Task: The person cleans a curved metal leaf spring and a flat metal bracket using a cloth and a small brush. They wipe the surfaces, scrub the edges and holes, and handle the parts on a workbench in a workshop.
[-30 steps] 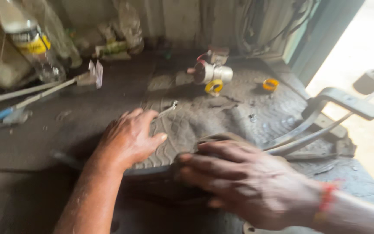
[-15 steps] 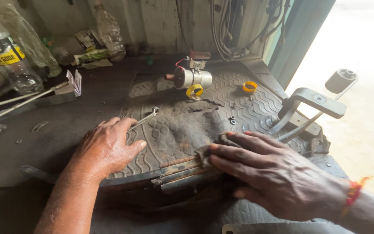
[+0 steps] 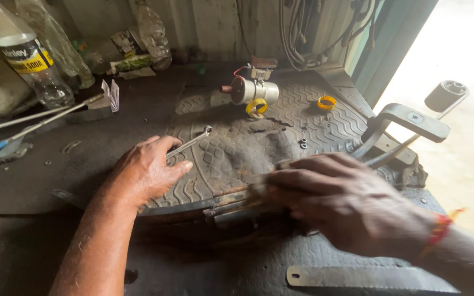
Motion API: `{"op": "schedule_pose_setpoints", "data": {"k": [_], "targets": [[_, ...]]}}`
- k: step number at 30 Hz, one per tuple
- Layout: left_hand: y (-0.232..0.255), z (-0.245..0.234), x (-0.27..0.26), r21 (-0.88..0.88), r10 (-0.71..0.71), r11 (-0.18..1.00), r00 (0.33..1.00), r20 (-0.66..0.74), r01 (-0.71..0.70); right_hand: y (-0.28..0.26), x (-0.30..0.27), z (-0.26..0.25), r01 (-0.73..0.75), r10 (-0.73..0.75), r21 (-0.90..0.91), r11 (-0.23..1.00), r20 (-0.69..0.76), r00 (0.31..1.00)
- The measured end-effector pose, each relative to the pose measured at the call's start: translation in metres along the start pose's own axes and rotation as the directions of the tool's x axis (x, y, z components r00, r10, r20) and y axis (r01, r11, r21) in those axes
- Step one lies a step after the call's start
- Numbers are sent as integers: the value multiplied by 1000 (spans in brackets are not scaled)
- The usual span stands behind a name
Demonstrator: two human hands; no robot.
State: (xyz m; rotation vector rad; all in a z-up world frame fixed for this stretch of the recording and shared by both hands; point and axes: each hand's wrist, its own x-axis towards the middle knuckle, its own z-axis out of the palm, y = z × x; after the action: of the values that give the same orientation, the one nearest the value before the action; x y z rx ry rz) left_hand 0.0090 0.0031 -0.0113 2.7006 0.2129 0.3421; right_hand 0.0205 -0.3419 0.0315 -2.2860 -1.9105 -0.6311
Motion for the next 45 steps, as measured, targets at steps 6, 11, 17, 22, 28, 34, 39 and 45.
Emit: {"op": "schedule_pose_setpoints", "data": {"k": [6, 11, 17, 22, 28, 34, 39, 45], "targets": [[0, -7, -5, -11, 0, 1000, 1000, 14, 0, 8, -82, 6, -166, 177, -130, 978, 81, 981], [1, -6, -4, 23, 68, 997, 998, -2, -67, -1, -100, -12, -383, 389, 91, 919, -64, 919], [6, -7, -4, 3, -67, 998, 996, 50, 67, 11, -104, -36, -577, 855, 745, 334, 18, 519], [4, -2, -1, 10, -24, 1000, 999, 32, 24, 26, -130, -41, -382, 888, 924, 18, 161, 432], [0, 1, 0, 35, 11, 999, 1000, 10, -12, 27, -97, -26, -844, 707, 178, 506, 475, 524], [6, -4, 0, 69, 14, 997, 999, 32, -16, 106, -38, -61, -736, 757, -215, 642, 21, 654], [9, -7, 0, 5, -60, 998, 997, 51, 60, 198, 18, -16, -812, 823, -249, 528, 386, 417], [7, -9, 3, 49, -64, 997, 995, 71, 61, 241, 23, 38, -686, 813, -496, 533, 525, 252]]}}
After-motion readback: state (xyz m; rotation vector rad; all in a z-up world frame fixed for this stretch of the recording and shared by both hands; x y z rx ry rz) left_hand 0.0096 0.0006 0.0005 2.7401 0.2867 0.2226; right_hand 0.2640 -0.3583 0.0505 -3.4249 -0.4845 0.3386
